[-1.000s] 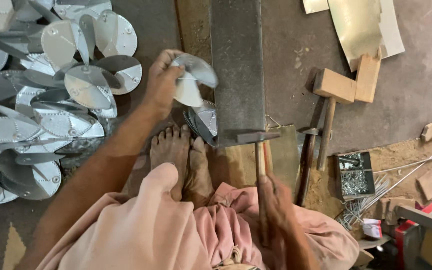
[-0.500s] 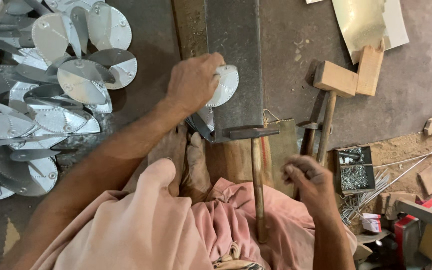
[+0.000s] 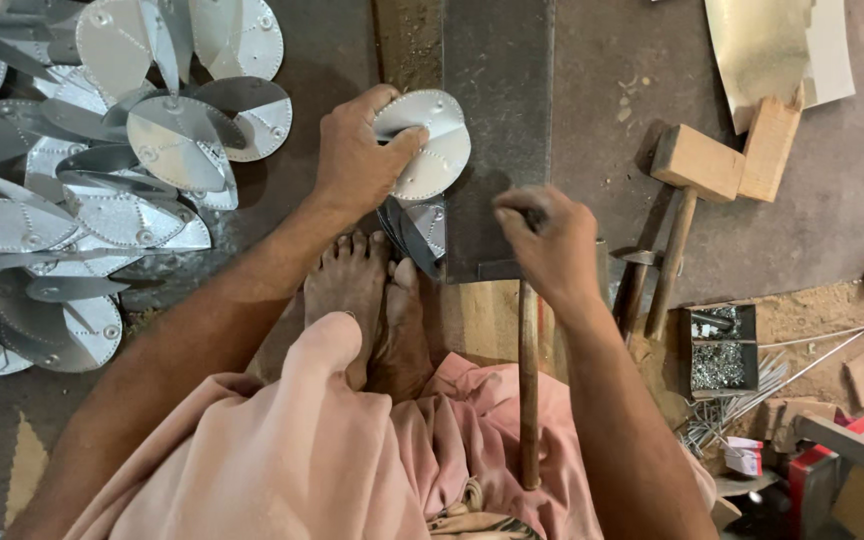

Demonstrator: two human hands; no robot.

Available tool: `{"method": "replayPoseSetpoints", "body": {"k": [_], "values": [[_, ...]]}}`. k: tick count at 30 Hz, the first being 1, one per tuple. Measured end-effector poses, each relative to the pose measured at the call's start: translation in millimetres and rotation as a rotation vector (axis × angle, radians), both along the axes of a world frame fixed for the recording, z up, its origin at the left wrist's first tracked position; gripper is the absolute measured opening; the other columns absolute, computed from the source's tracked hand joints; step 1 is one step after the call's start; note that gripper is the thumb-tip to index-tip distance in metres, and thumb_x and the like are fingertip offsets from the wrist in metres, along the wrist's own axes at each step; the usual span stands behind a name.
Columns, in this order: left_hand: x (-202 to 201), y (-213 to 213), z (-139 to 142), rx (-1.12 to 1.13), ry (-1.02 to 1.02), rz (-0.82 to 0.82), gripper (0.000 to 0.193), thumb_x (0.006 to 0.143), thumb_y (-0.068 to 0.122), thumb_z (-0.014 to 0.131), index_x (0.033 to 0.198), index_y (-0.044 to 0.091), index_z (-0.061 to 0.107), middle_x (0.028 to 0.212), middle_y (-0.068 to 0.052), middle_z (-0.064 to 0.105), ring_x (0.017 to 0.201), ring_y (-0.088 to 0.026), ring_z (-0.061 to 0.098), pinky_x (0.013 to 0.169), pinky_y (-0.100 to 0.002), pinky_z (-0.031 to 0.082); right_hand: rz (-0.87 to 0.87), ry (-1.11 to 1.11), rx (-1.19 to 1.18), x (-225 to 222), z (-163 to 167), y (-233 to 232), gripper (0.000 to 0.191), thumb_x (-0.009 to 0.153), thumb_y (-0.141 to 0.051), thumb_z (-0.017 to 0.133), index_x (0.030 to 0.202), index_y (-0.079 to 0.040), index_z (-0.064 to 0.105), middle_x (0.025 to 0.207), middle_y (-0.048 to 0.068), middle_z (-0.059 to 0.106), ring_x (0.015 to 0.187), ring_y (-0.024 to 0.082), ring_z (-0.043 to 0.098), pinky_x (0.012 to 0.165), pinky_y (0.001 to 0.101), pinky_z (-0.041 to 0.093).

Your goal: The person sits on the floor and hammers curved metal discs against a fixed metal stake, shaping each piece and setting it onto a growing pile of finished pieces. They pick up a new piece, reposition it on the stake, hammer it, and place it with the completed pile.

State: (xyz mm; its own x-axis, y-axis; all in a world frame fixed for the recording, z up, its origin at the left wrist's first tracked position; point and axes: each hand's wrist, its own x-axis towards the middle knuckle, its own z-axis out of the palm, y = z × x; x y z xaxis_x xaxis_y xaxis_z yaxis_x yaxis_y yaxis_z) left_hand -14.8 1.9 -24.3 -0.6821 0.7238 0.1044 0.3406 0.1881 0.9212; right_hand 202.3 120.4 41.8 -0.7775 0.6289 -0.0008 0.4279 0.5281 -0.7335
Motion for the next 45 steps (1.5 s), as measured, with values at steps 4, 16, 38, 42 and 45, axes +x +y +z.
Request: {"method": "replayPoseSetpoints", "body": {"k": [4, 16, 38, 42, 45], "values": [[8.8, 2.4, -9.3, 0.188, 0.002, 0.109, 0.030, 0.098, 0.023, 0.078, 0.113, 0.000, 0.064, 0.094, -0.017, 0.073, 0.085, -0.024, 0.075, 0.075, -0.038, 0.057, 0.059, -0.098, 0.166, -25.4, -21.0, 2.4, 0.012, 0.088, -0.007, 0.076, 0.100, -0.005, 0.079, 0.096, 0.016, 0.073, 0.086, 0.031, 0.072, 0.079, 0.0394, 0.055], [31.1, 15.7, -12.3, 0.111, -0.021, -0.085, 0.033, 0.086, 0.021, 0.083, 0.107, 0.002, 0.066, 0.093, -0.018, 0.075, 0.086, -0.028, 0.078, 0.074, -0.040, 0.059, -0.326, -0.062, -0.116, 69.2, 7.1, -11.5, 0.020, 0.107, -0.016, 0.064, 0.110, 0.002, 0.072, 0.077, 0.008, 0.066, 0.068, 0.010, 0.057, 0.058, 0.0271, 0.046], [43.4, 9.7, 0.7, 0.064, 0.550, -0.227, 0.015, 0.098, 0.014, 0.069, 0.110, 0.011, 0.063, 0.095, -0.007, 0.067, 0.073, -0.028, 0.071, 0.058, -0.039, 0.056, -0.295, -0.279, -0.001, 119.9, 31.6, -73.8, 0.024, 0.105, -0.026, 0.055, 0.111, -0.005, 0.064, 0.070, 0.014, 0.061, 0.059, 0.025, 0.062, 0.057, 0.0408, 0.049], [44.0, 10.3, -0.2, 0.094, 0.562, -0.216, 0.014, 0.099, 0.015, 0.071, 0.111, 0.012, 0.063, 0.096, -0.005, 0.066, 0.073, -0.029, 0.071, 0.059, -0.041, 0.056, -0.294, -0.211, 0.138, 96.2, 36.5, -73.5, 0.023, 0.106, -0.023, 0.055, 0.115, -0.003, 0.062, 0.076, 0.017, 0.064, 0.065, 0.029, 0.067, 0.061, 0.0431, 0.051], [44.5, 11.7, -1.7, 0.074, 0.587, -0.228, 0.012, 0.100, 0.014, 0.070, 0.108, 0.011, 0.062, 0.096, -0.004, 0.065, 0.075, -0.027, 0.072, 0.059, -0.039, 0.057, -0.264, -0.364, 0.027, 85.1, 32.7, -68.5, 0.025, 0.104, -0.025, 0.058, 0.115, -0.003, 0.062, 0.074, 0.021, 0.064, 0.064, 0.035, 0.066, 0.060, 0.0466, 0.050]]}}
